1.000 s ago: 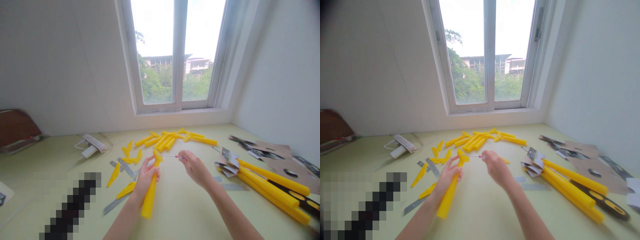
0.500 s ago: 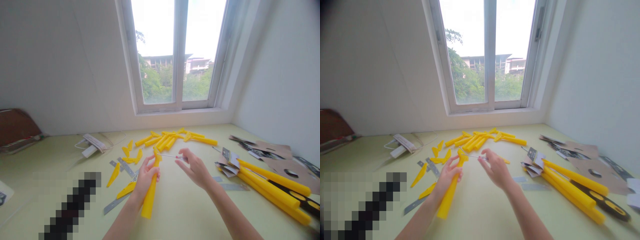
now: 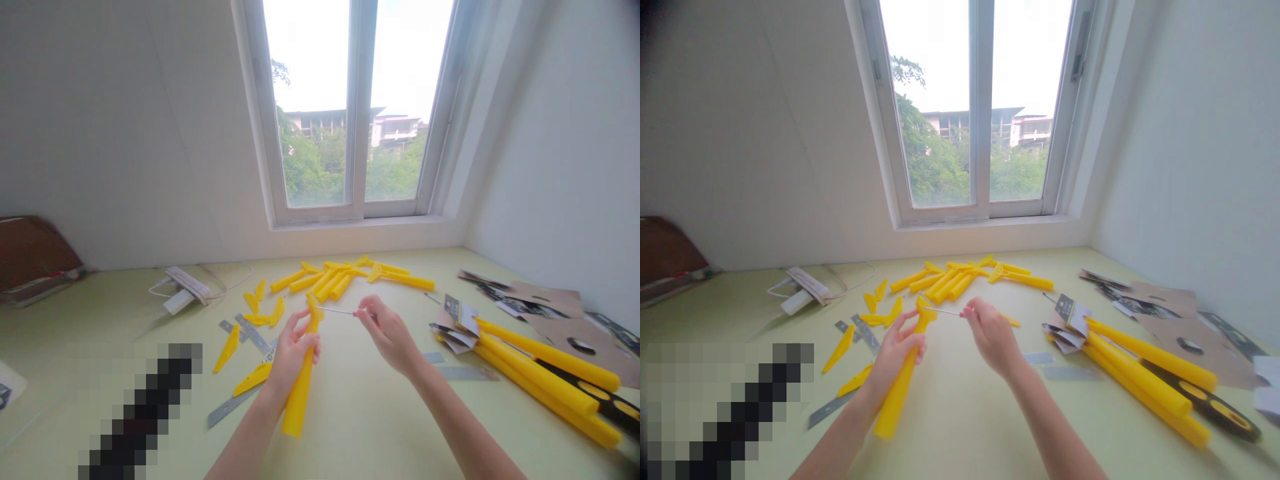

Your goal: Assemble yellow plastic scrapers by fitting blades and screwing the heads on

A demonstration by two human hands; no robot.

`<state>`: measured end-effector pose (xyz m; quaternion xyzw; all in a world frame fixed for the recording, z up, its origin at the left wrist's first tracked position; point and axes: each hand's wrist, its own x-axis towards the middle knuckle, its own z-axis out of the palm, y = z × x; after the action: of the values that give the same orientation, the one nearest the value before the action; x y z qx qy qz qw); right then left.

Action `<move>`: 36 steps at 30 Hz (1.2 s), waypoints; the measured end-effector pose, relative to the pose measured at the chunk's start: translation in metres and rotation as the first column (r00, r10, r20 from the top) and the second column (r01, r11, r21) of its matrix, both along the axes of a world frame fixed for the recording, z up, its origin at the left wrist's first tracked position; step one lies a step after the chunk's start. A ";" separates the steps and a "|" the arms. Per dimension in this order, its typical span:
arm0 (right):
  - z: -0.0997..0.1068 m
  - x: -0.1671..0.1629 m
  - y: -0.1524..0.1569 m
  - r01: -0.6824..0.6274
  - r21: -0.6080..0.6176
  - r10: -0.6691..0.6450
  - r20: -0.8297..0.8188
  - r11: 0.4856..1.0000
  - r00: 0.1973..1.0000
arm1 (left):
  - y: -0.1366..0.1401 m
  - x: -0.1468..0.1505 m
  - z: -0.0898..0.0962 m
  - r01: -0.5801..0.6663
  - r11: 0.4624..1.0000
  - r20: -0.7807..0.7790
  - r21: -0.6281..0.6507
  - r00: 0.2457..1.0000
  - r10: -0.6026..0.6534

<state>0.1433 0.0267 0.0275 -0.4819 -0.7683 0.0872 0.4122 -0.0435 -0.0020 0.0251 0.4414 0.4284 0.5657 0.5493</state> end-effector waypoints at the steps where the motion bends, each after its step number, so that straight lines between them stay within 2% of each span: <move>1: 0.001 0.000 -0.001 -0.011 -0.016 0.010 -0.015 1.000 1.000 | 0.000 0.000 0.000 -0.002 1.000 0.007 -0.001 1.000 0.002; 6: 0.006 0.003 -0.002 -0.059 0.020 0.060 -0.067 0.998 0.996 | 0.002 -0.001 0.000 0.018 1.000 0.032 -0.004 0.999 -0.017; 10: 0.007 0.006 -0.001 0.009 0.075 -0.009 0.000 0.997 1.000 | 0.003 0.000 -0.002 0.065 0.997 0.061 -0.039 0.996 -0.062; 13: 0.009 0.006 -0.004 0.040 0.060 -0.044 0.049 0.997 0.998 | 0.007 -0.001 -0.007 0.111 0.990 0.107 -0.081 0.989 -0.102; 23: 0.023 0.008 -0.017 -0.163 0.067 0.168 -0.075 0.984 0.983 | 0.017 -0.007 -0.021 0.288 0.937 0.279 -0.200 0.933 -0.227; 29: 0.022 0.004 -0.020 -0.082 0.149 0.086 -0.021 0.985 0.996 | 0.003 0.000 -0.014 0.380 0.898 0.376 -0.223 0.883 -0.280; 32: 0.021 0.001 -0.020 -0.013 0.148 0.023 -0.066 0.989 0.998 | -0.001 0.004 -0.011 0.384 0.891 0.376 -0.241 0.883 -0.279; 36: 0.024 -0.001 -0.021 -0.036 0.159 0.061 -0.157 0.987 0.986 | -0.002 0.006 -0.008 0.369 0.893 0.376 -0.259 0.890 -0.258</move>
<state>0.1428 0.0057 0.0512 -0.4210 -0.7484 0.0757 0.5069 -0.0376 -0.0040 0.0169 0.3077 0.3387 0.4561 0.7632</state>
